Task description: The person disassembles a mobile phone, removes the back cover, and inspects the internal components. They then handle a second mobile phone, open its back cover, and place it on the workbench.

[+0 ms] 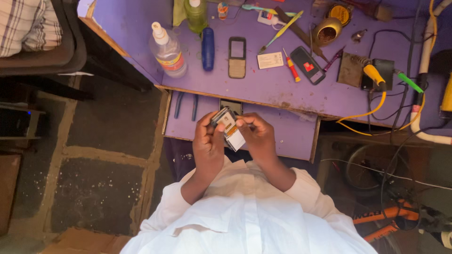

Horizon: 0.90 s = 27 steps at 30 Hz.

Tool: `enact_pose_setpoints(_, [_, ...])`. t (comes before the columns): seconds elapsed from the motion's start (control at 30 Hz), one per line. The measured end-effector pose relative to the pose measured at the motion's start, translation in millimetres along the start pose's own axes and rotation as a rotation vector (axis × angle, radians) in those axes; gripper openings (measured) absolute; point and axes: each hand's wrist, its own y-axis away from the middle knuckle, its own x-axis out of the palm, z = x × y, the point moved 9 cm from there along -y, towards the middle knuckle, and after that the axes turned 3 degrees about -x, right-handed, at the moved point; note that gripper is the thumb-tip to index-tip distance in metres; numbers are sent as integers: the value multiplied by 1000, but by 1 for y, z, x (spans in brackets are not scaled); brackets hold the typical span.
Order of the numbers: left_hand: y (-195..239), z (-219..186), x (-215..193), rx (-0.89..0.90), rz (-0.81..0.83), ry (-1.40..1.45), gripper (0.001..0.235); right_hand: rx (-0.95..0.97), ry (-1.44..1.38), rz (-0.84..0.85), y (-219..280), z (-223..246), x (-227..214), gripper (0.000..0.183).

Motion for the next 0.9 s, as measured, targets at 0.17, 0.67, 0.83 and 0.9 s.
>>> enact_pose_setpoints(0.17, [5, 2, 3, -6, 3, 30, 36, 203, -169, 67, 1, -38, -10, 17])
enact_pose_setpoints(0.67, [-3, 15, 14, -91, 65, 137, 47, 302, -205, 112, 9, -56, -23, 12])
enact_pose_setpoints(0.83, [-7, 27, 15, -102, 65, 92, 48, 242, -128, 91, 13, -56, -28, 16])
enact_pose_setpoints(0.9, [-10, 32, 16, -136, 64, 86, 49, 249, -150, 83, 14, -55, -29, 17])
